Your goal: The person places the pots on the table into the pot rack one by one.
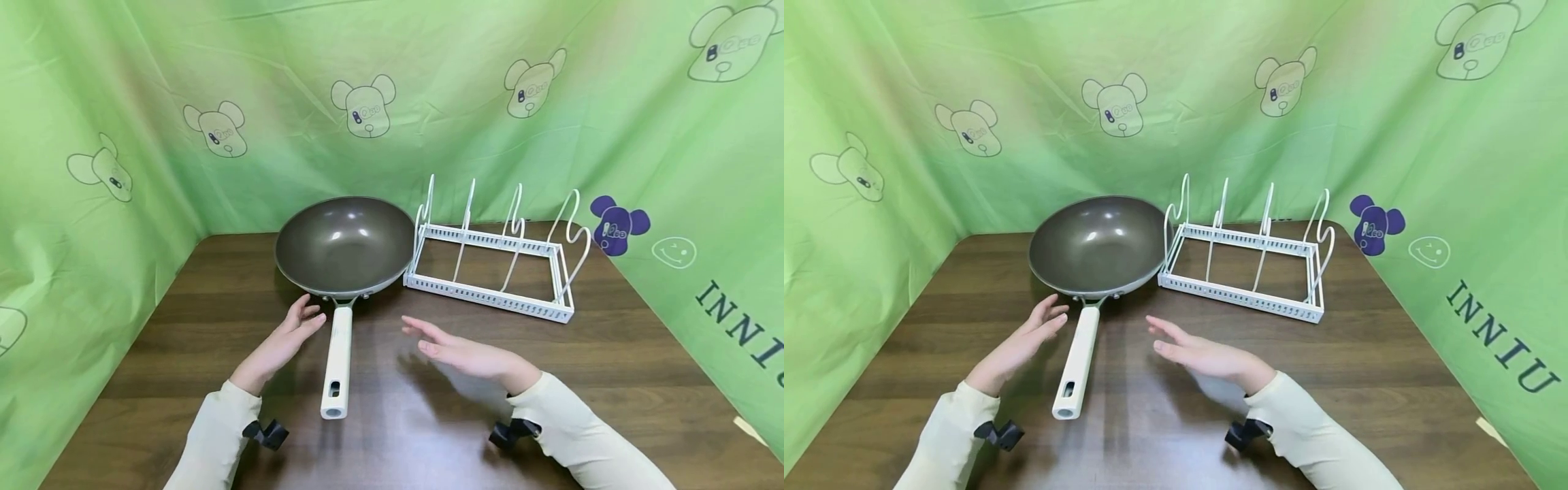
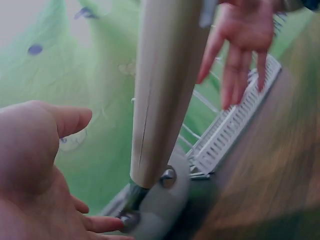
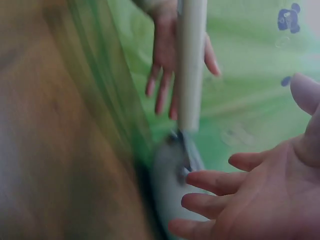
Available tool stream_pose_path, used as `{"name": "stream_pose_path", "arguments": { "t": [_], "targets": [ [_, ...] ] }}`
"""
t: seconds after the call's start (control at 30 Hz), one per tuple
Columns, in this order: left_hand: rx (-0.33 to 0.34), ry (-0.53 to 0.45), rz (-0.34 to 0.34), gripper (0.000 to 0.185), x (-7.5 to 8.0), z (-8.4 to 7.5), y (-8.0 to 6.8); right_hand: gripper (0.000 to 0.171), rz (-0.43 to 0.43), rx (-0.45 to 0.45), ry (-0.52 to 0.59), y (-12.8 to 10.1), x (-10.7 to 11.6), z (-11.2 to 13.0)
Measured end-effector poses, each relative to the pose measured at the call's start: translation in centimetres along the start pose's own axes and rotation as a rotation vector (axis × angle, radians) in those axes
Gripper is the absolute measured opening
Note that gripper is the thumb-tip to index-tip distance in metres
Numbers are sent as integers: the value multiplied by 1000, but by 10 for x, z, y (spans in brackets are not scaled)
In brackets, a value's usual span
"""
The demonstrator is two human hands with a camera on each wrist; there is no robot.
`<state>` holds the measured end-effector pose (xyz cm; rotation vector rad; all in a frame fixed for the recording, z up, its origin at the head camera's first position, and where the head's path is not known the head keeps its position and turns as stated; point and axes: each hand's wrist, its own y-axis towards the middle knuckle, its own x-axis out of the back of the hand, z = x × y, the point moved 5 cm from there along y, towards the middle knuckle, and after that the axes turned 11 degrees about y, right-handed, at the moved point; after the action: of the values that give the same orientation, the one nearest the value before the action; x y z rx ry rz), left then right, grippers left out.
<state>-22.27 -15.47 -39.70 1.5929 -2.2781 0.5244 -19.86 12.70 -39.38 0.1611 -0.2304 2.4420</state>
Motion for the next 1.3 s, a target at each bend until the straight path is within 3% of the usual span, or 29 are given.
{"name": "stream_pose_path", "arguments": {
  "t": [0.3,0.5,0.67,0.77,0.9,1.13,1.3],
  "targets": [
    [50,-524,276,67,-21,20,18,75,213,24,526,28,-51,-3],
    [68,-881,396,63,-30,24,28,74,218,-33,821,47,-76,1],
    [67,-1091,463,56,-35,21,33,49,227,-43,1031,58,-86,5],
    [51,-1156,503,50,-39,17,35,35,248,-50,1138,63,-90,8],
    [12,-1180,538,40,-42,9,36,32,237,-72,1225,68,-95,8],
    [42,-1279,558,30,-49,-1,40,30,199,-100,1239,71,-100,8],
    [14,-1247,573,39,-53,-4,42,22,178,-76,1203,72,-100,10]
  ]
}}
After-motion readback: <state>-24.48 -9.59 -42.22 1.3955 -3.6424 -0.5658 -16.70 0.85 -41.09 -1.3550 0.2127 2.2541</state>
